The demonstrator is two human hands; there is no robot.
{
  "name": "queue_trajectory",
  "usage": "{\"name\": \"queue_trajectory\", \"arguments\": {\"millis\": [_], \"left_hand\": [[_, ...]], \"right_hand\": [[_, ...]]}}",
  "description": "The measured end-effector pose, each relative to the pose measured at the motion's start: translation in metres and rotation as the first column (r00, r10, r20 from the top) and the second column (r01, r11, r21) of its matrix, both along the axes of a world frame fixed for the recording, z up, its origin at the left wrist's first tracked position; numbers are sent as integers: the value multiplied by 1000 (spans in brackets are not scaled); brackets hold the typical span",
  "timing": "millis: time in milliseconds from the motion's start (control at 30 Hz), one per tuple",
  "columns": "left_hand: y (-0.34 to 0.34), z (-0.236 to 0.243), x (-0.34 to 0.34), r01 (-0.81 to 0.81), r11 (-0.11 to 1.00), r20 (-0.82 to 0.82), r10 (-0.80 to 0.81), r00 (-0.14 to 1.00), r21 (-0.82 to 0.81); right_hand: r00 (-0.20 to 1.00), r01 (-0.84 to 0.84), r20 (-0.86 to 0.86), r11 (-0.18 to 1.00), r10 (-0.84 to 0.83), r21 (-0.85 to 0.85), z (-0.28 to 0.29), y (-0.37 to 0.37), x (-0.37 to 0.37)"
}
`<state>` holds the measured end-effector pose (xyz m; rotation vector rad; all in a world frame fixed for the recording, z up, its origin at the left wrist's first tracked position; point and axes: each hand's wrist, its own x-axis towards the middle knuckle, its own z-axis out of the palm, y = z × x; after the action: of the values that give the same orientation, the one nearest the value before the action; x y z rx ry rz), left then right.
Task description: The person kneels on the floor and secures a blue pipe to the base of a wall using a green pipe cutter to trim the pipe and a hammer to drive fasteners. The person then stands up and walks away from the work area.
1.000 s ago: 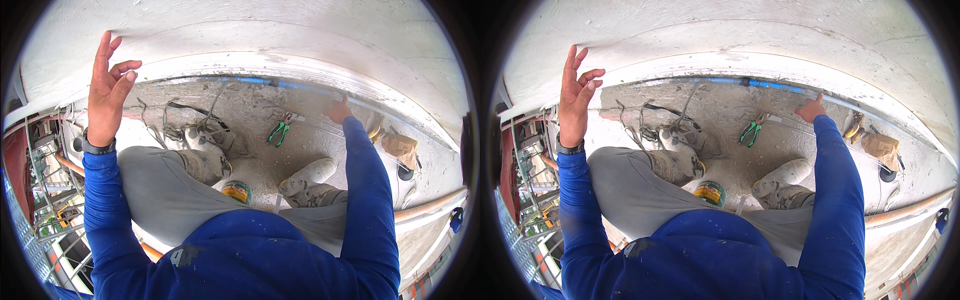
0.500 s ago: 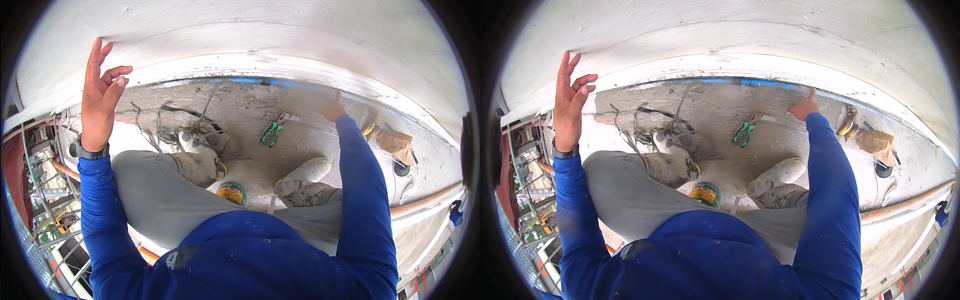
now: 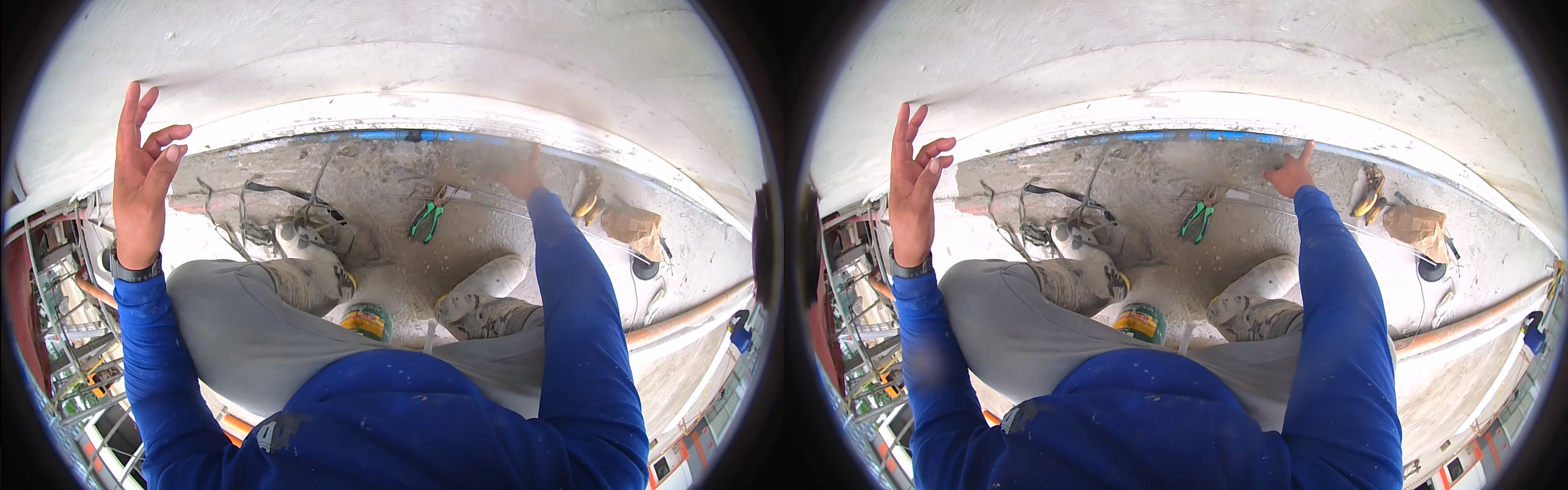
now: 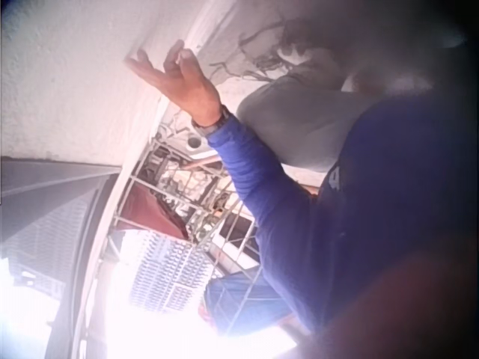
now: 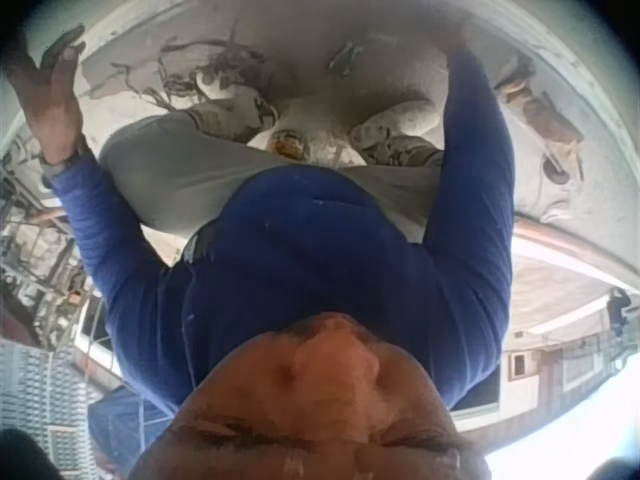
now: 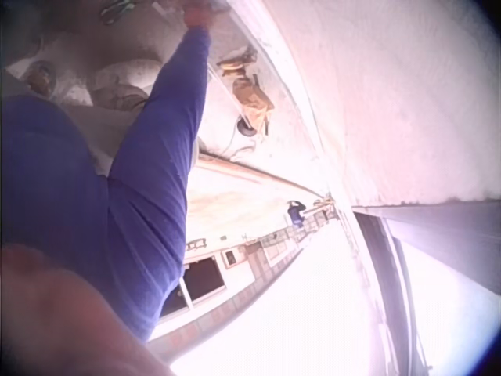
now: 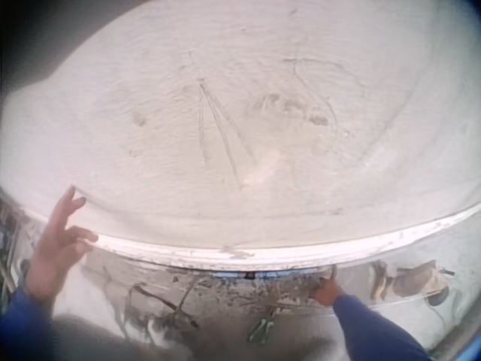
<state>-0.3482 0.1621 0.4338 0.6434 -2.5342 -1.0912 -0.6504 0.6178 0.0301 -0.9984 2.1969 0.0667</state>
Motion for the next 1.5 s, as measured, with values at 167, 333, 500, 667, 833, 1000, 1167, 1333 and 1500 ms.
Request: {"name": "queue_trajectory", "arguments": {"millis": [167,333,500,667,833,1000,1167,1333,1500], "left_hand": [[2,1,-2,-13,1000,6,13,1000,17],[3,5,0,-6,998,-1,7,1000,56],[5,5,2,-19,999,-5,19,1000,40],[8,6,-1,-33,998,-2,33,999,57],[6,5,-3,-11,997,-16,13,1000,80],[11,7,-8,-10,996,-40,14,999,89],[32,-3,-14,8,981,-46,1,999,191],[57,-25,-28,309,906,262,-386,885,290],[109,-83,-82,685,632,457,-761,461,361]], "right_hand": [[999,16,-47,999,-19,-46,-8,-3,5],[984,134,-93,976,-151,-169,-17,-7,8],[740,644,150,626,-655,-440,-23,-19,20],[324,873,455,77,-829,-481,-51,-28,14],[242,769,289,1,-926,-639,-21,-38,22],[246,784,187,82,-951,-616,-1,-44,28],[270,791,135,140,-953,-595,1,-41,26],[225,847,255,59,-940,-529,14,-48,28],[214,857,314,24,-925,-515,6,-38,26]]}}
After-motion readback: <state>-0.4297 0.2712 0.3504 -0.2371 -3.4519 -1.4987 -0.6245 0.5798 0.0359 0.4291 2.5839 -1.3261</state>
